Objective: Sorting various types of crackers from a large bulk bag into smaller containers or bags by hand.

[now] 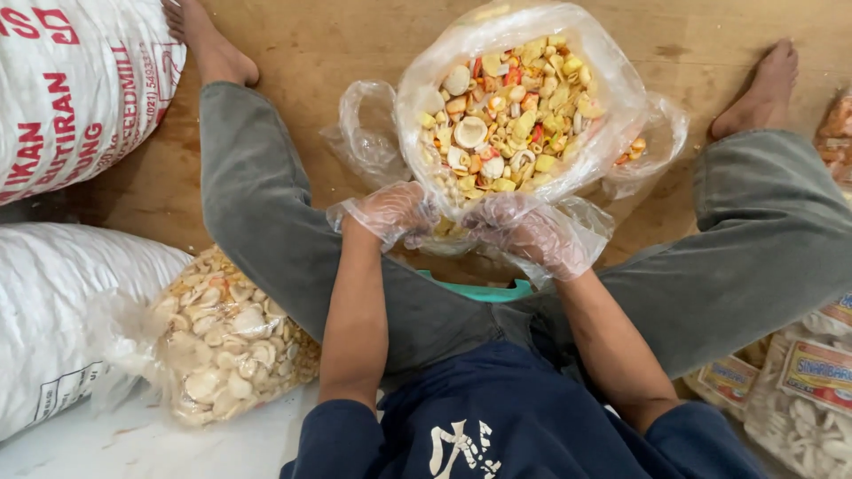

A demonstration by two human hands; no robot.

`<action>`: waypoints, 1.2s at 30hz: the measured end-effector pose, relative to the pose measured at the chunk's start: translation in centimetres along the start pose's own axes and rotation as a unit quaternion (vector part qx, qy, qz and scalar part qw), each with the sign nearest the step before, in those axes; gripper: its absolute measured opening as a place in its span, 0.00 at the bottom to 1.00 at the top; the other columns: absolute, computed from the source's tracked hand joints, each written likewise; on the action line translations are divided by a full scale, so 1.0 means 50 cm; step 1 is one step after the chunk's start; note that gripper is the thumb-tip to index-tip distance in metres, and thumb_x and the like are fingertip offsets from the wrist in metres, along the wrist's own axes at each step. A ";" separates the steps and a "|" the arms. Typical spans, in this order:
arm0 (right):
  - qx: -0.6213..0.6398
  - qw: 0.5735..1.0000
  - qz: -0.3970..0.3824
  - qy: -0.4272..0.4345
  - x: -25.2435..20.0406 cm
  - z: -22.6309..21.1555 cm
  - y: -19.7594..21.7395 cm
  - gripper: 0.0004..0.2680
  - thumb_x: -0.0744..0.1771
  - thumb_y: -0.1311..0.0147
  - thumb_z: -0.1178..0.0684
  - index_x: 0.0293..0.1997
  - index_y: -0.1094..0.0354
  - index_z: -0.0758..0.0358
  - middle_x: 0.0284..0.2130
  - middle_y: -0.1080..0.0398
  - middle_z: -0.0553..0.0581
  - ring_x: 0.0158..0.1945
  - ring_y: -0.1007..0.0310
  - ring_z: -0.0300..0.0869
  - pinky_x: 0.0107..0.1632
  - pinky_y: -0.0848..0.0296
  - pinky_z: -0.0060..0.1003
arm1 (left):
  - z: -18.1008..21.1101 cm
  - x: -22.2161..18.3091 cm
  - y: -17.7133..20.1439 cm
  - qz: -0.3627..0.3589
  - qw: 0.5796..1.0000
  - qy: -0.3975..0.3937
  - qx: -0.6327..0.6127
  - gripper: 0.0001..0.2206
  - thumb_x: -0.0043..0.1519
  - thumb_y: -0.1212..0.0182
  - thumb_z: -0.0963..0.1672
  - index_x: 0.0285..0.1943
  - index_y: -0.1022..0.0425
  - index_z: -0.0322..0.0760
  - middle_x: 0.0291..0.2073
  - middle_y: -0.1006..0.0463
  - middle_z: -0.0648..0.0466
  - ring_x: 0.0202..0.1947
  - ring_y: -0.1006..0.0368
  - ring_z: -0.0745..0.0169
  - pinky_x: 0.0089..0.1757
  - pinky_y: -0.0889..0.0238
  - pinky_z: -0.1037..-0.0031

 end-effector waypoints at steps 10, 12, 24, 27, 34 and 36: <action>-0.065 0.971 0.199 -0.115 0.002 -0.012 0.057 0.08 0.65 0.41 0.39 0.44 0.22 0.41 0.40 0.22 0.45 0.49 0.22 0.42 0.50 0.23 0.38 | 0.195 -0.118 0.162 0.197 0.939 -0.236 -0.154 0.07 0.57 0.34 0.45 0.40 0.19 0.39 0.33 0.18 0.44 0.39 0.21 0.41 0.40 0.30 0.56; -0.075 0.948 0.283 -0.121 0.011 0.019 0.059 0.07 0.65 0.39 0.39 0.43 0.22 0.39 0.39 0.23 0.43 0.47 0.22 0.40 0.48 0.23 0.37 | 0.227 -0.111 0.173 0.244 0.928 -0.247 -0.137 0.06 0.56 0.32 0.44 0.38 0.19 0.37 0.29 0.20 0.41 0.37 0.22 0.37 0.37 0.31 0.54; -0.031 0.901 0.395 -0.179 0.031 0.095 0.110 0.09 0.66 0.43 0.41 0.44 0.24 0.48 0.37 0.22 0.56 0.49 0.23 0.51 0.52 0.25 0.46 | 0.280 0.033 0.125 0.343 0.932 -0.083 -0.081 0.08 0.56 0.40 0.47 0.34 0.20 0.41 0.28 0.20 0.47 0.38 0.21 0.42 0.38 0.27 0.55; -0.011 0.898 0.407 -0.170 0.048 0.141 0.101 0.07 0.66 0.43 0.43 0.46 0.23 0.44 0.40 0.22 0.52 0.52 0.23 0.48 0.55 0.25 0.44 | 0.286 0.073 0.103 0.346 0.935 -0.017 -0.070 0.10 0.56 0.43 0.49 0.34 0.20 0.42 0.30 0.18 0.50 0.39 0.20 0.45 0.39 0.25 0.55; -0.003 0.867 0.418 -0.271 0.083 0.208 0.087 0.09 0.68 0.47 0.39 0.50 0.24 0.40 0.45 0.22 0.53 0.55 0.24 0.49 0.59 0.27 0.45 | 0.261 0.188 0.059 0.432 0.896 -0.091 0.055 0.06 0.56 0.43 0.43 0.34 0.20 0.46 0.26 0.22 0.51 0.34 0.20 0.47 0.34 0.25 0.60; -0.001 0.853 0.416 -0.315 0.084 0.218 0.084 0.10 0.68 0.48 0.37 0.51 0.25 0.37 0.47 0.22 0.52 0.57 0.25 0.49 0.61 0.27 0.46 | 0.242 0.210 0.051 0.430 0.898 -0.085 0.039 0.07 0.57 0.44 0.43 0.37 0.18 0.44 0.27 0.21 0.49 0.35 0.20 0.45 0.35 0.24 0.58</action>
Point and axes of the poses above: each hand's wrist, its own x-axis towards the middle knuckle, its own y-axis out of the back of the hand, z = x × y, the point moved 2 cm from there along x, towards the middle knuckle
